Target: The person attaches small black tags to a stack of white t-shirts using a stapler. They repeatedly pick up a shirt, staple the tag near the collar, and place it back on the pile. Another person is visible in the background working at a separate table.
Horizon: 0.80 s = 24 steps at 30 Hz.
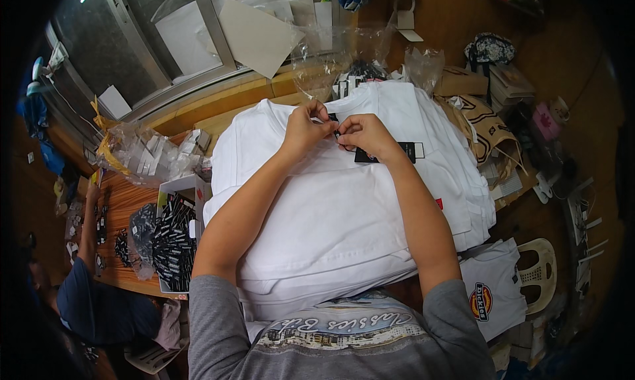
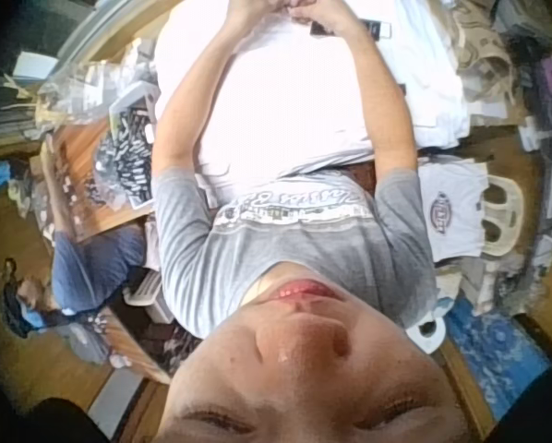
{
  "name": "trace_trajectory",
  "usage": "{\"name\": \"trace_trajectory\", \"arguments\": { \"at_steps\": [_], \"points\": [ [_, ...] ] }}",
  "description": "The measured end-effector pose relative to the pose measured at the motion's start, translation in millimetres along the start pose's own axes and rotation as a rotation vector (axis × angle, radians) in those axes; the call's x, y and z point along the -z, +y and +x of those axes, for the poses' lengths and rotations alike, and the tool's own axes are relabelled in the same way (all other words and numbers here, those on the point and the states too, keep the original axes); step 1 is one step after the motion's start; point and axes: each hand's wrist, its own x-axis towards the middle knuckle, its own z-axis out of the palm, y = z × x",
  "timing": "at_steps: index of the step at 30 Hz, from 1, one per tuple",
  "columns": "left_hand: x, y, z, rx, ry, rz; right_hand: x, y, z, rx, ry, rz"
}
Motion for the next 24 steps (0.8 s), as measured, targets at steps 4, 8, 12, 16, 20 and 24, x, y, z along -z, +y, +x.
{"name": "trace_trajectory", "arguments": {
  "at_steps": [4, 8, 12, 16, 20, 24],
  "points": [
    [-2, 0, -2, 0.002, 0.029, -0.031, -1, 2, 0, -0.031, 0.004, 0.084],
    [-4, -1, -2, 0.009, 0.025, -0.027, -2, 1, -1, -0.028, 0.028, 0.082],
    [0, -8, 0, 0.006, -0.031, 0.017, -5, 10, 4, 0.006, 0.07, 0.069],
    [9, -10, 7, 0.172, -0.179, -0.033, -9, 13, 5, 0.02, 0.093, -0.008],
    [21, 5, 11, 0.46, -0.425, -0.015, -11, 10, 1, 0.112, 0.07, -0.191],
    [21, 4, 12, 0.495, -0.451, 0.05, -12, 6, -1, 0.134, 0.036, -0.273]
  ]
}}
